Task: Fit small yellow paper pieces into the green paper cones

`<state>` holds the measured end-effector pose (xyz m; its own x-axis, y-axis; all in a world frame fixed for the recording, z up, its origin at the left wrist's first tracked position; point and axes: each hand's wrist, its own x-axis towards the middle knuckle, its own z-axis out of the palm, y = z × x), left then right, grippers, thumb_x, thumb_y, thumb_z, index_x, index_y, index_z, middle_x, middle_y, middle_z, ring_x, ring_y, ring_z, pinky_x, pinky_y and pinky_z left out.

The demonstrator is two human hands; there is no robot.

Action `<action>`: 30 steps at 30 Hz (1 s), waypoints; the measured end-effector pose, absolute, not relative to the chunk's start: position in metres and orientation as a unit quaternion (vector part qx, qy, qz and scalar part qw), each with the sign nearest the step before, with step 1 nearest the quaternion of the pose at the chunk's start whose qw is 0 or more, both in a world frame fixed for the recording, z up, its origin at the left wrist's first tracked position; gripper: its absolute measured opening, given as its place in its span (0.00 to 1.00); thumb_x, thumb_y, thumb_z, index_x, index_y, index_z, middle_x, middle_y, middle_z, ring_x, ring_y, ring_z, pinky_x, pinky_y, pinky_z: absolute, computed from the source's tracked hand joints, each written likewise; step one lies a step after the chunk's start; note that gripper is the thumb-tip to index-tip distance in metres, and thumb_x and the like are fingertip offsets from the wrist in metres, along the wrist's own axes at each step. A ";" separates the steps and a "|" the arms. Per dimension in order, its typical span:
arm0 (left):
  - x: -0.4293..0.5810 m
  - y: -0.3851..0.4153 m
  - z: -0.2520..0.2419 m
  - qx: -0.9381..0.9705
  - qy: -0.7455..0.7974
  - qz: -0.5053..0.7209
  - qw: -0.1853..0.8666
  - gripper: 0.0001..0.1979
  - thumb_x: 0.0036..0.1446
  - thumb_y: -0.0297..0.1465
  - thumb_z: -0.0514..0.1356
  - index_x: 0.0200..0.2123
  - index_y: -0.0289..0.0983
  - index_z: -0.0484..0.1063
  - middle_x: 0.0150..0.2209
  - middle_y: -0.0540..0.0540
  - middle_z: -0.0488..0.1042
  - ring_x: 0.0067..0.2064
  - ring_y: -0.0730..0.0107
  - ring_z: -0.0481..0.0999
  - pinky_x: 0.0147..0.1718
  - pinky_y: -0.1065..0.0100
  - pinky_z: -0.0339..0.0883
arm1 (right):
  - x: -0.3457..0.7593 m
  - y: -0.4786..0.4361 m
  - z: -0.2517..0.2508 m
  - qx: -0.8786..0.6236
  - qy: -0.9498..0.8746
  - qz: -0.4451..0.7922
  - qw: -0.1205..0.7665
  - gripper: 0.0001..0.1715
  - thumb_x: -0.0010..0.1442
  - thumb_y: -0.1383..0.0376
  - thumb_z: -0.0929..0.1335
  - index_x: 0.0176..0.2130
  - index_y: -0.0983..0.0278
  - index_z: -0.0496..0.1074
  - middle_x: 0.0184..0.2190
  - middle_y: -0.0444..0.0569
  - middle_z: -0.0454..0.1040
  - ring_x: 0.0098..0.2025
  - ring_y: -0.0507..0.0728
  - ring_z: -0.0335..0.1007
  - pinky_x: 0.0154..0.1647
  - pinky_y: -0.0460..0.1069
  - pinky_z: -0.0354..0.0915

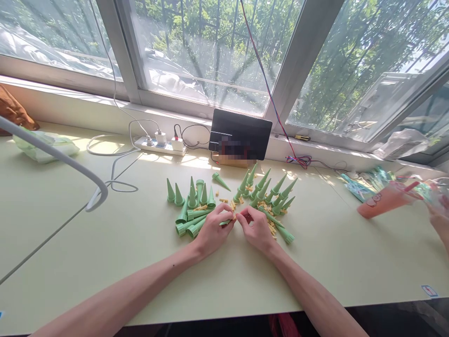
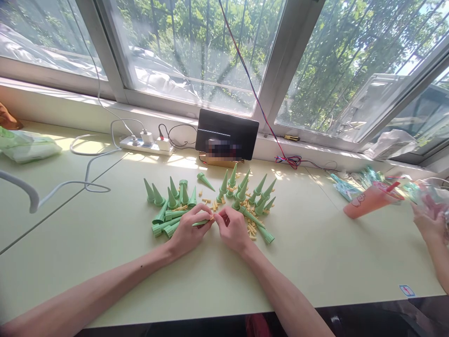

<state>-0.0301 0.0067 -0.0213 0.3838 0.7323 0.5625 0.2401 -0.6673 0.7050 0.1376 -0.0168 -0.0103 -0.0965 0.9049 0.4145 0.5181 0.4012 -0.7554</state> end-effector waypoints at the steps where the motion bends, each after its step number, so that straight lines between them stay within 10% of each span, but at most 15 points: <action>1: -0.030 0.007 -0.021 0.787 0.309 0.462 0.268 0.10 0.62 0.26 0.55 0.27 0.36 0.69 0.36 0.48 0.66 0.31 0.77 0.68 0.26 0.76 0.65 | 0.138 -0.017 -0.010 -0.503 -0.708 0.217 0.446 0.16 0.66 0.58 0.64 0.28 0.63 0.66 0.24 0.45 0.70 0.24 0.52 0.64 0.25 0.47 0.61; 30: -0.027 0.003 -0.019 0.760 0.341 0.471 0.291 0.05 0.61 0.27 0.57 0.37 0.39 0.72 0.37 0.47 0.69 0.35 0.74 0.72 0.23 0.78 0.68 | 0.137 -0.016 -0.011 -0.498 -0.696 0.224 0.466 0.17 0.66 0.56 0.65 0.29 0.63 0.67 0.24 0.44 0.69 0.24 0.52 0.63 0.26 0.47 0.61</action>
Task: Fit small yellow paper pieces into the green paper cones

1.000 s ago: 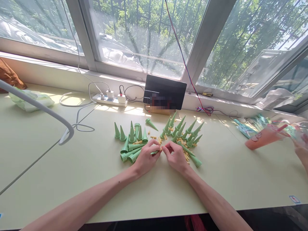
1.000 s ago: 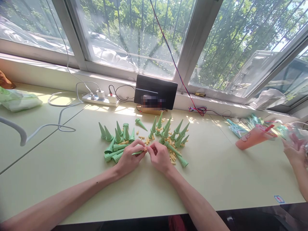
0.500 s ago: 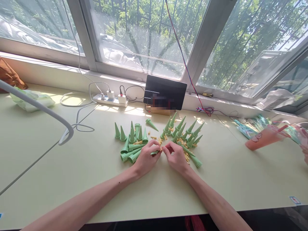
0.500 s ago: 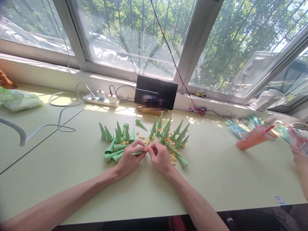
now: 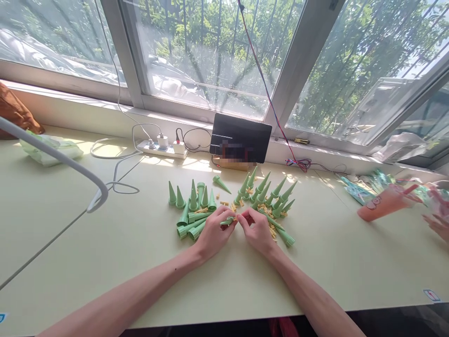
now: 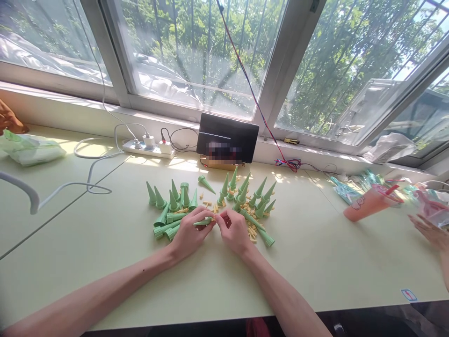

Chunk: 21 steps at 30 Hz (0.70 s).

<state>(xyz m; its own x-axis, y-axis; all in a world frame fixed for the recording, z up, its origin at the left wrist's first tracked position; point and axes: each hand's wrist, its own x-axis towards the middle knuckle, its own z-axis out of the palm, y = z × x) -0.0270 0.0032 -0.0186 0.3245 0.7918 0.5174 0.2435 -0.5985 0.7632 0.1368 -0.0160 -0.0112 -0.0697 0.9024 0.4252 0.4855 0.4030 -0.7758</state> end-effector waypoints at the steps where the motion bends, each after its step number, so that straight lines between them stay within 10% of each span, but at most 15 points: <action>1: -0.027 0.003 -0.019 0.762 0.344 0.468 0.289 0.05 0.61 0.27 0.57 0.38 0.39 0.72 0.37 0.47 0.69 0.34 0.74 0.72 0.24 0.77 0.69 | 0.137 -0.015 -0.011 -0.500 -0.694 0.223 0.468 0.18 0.66 0.56 0.64 0.29 0.63 0.67 0.23 0.44 0.68 0.24 0.52 0.62 0.26 0.47 0.60; 7: -0.027 0.004 -0.024 0.771 0.353 0.450 0.280 0.05 0.61 0.26 0.56 0.40 0.39 0.70 0.37 0.49 0.72 0.28 0.78 0.69 0.27 0.74 0.69 | 0.140 -0.009 -0.016 -0.538 -0.677 0.160 0.477 0.25 0.68 0.56 0.62 0.22 0.62 0.58 0.18 0.39 0.53 0.21 0.50 0.48 0.23 0.46 0.50; 21: -0.027 0.007 -0.020 0.804 0.374 0.392 0.245 0.03 0.59 0.25 0.54 0.33 0.38 0.63 0.25 0.55 0.65 0.25 0.75 0.62 0.28 0.72 0.60 | 0.137 -0.008 -0.018 -0.519 -0.688 0.150 0.485 0.27 0.68 0.55 0.61 0.21 0.62 0.55 0.18 0.39 0.53 0.22 0.50 0.48 0.24 0.46 0.50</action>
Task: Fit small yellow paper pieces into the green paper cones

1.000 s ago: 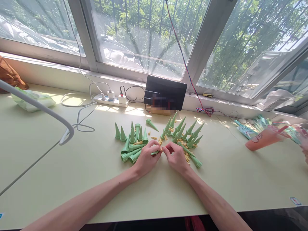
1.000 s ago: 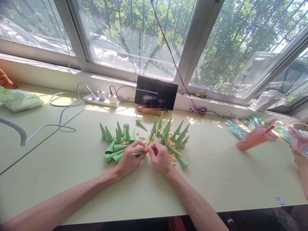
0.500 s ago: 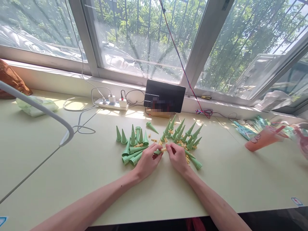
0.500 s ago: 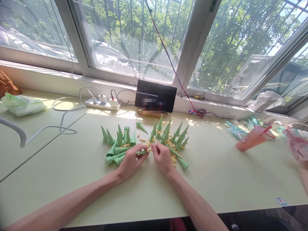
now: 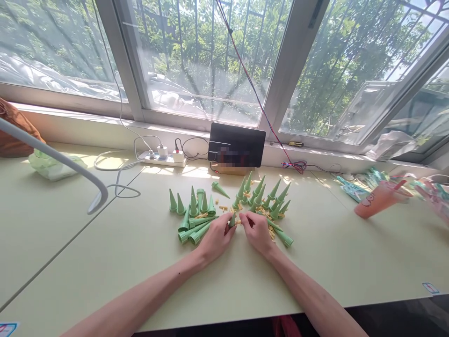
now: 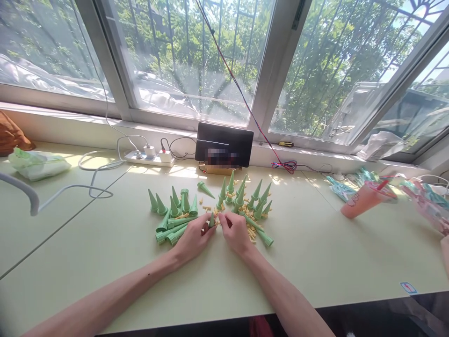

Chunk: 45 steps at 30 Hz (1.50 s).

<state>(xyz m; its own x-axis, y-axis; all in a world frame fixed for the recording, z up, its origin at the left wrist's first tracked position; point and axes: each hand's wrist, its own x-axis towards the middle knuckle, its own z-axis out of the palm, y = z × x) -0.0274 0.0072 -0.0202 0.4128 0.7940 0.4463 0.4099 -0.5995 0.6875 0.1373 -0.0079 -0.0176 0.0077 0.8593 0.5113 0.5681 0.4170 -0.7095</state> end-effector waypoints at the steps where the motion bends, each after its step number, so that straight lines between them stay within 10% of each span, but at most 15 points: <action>1: -0.027 0.007 -0.020 0.803 0.377 0.389 0.249 0.03 0.59 0.26 0.54 0.32 0.38 0.62 0.25 0.55 0.64 0.25 0.75 0.62 0.28 0.72 0.60 | 0.137 -0.008 -0.018 -0.518 -0.687 0.146 0.488 0.27 0.68 0.55 0.61 0.21 0.62 0.55 0.17 0.39 0.53 0.22 0.49 0.48 0.24 0.46 0.49; 19: -0.028 0.039 0.036 0.713 0.474 0.430 0.286 0.04 0.61 0.30 0.55 0.39 0.38 0.66 0.26 0.52 0.70 0.19 0.77 0.69 0.19 0.73 0.63 | 0.132 -0.007 -0.022 -0.502 -0.695 0.126 0.499 0.26 0.68 0.57 0.61 0.21 0.63 0.56 0.17 0.39 0.53 0.21 0.48 0.48 0.24 0.46 0.48; 45: 0.004 0.132 0.033 0.743 0.474 0.239 0.409 0.19 0.51 0.30 0.63 0.13 0.36 0.61 0.14 0.51 0.68 0.21 0.70 0.76 0.16 0.76 0.63 | 0.132 -0.014 -0.016 -0.477 -0.736 0.166 0.450 0.24 0.67 0.61 0.61 0.21 0.62 0.51 0.18 0.39 0.51 0.21 0.48 0.45 0.24 0.46 0.47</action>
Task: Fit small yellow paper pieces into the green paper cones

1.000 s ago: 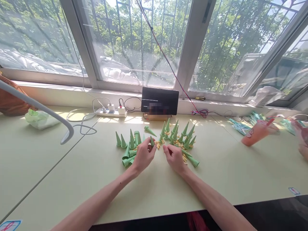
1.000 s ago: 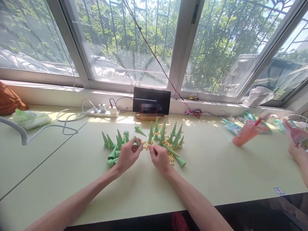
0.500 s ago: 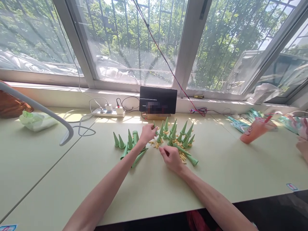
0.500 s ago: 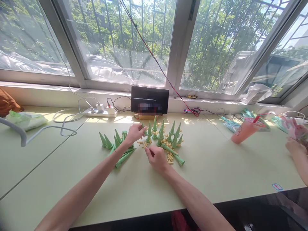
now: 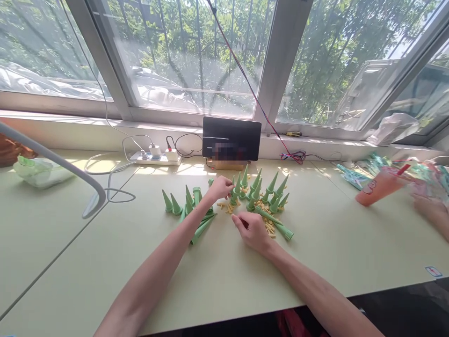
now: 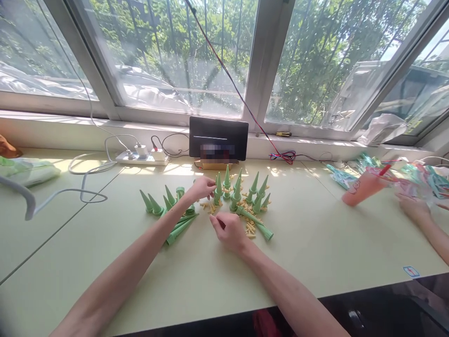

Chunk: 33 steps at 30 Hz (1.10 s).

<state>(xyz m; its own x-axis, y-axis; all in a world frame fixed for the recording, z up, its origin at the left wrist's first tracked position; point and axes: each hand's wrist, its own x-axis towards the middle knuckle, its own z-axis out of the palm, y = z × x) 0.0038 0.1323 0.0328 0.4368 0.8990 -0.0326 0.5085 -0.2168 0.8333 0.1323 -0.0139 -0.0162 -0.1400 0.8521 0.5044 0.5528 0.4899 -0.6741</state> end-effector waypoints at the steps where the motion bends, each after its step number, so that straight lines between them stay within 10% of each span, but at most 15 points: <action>1: 0.003 0.131 0.034 0.742 0.475 0.234 0.410 0.16 0.51 0.29 0.63 0.15 0.35 0.63 0.15 0.50 0.70 0.21 0.70 0.76 0.16 0.76 0.63 | 0.132 -0.014 -0.016 -0.478 -0.736 0.168 0.449 0.24 0.67 0.61 0.61 0.21 0.62 0.52 0.18 0.39 0.52 0.21 0.48 0.45 0.24 0.46 0.47; 4: 0.000 0.129 0.038 0.735 0.483 0.228 0.418 0.01 0.48 0.25 0.63 0.26 0.33 0.74 0.26 0.46 0.79 0.23 0.70 0.77 0.17 0.75 0.66 | 0.133 -0.014 -0.014 -0.481 -0.736 0.167 0.446 0.24 0.68 0.60 0.61 0.21 0.62 0.53 0.18 0.39 0.52 0.21 0.49 0.46 0.25 0.46 0.48; 10: -0.008 0.123 0.046 0.715 0.513 0.234 0.414 0.23 0.44 0.22 0.63 0.47 0.31 0.74 0.48 0.34 0.78 0.22 0.70 0.77 0.14 0.74 0.63 | 0.133 -0.014 -0.013 -0.493 -0.737 0.154 0.436 0.25 0.68 0.59 0.60 0.20 0.63 0.55 0.18 0.39 0.52 0.22 0.49 0.45 0.24 0.46 0.49; 26: -0.026 0.056 0.022 0.781 0.474 0.352 0.206 0.09 0.61 0.28 0.54 0.36 0.37 0.74 0.34 0.45 0.77 0.30 0.69 0.74 0.36 0.67 0.67 | 0.135 -0.010 -0.016 -0.488 -0.733 0.163 0.444 0.27 0.68 0.56 0.60 0.21 0.62 0.52 0.18 0.39 0.50 0.22 0.49 0.44 0.24 0.46 0.47; 33: -0.030 0.022 0.000 0.827 0.385 0.402 0.077 0.11 0.66 0.30 0.49 0.39 0.40 0.72 0.29 0.48 0.71 0.25 0.72 0.66 0.29 0.70 0.62 | 0.135 -0.009 -0.018 -0.504 -0.718 0.130 0.461 0.25 0.68 0.59 0.60 0.21 0.62 0.54 0.18 0.39 0.53 0.22 0.49 0.47 0.24 0.46 0.49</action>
<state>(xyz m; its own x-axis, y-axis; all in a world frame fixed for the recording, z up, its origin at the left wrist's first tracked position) -0.0300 0.0216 -0.0002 0.3801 0.6990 0.6058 0.5754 -0.6915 0.4368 0.1352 -0.0094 -0.0176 -0.0657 0.8443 0.5318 0.6043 0.4578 -0.6522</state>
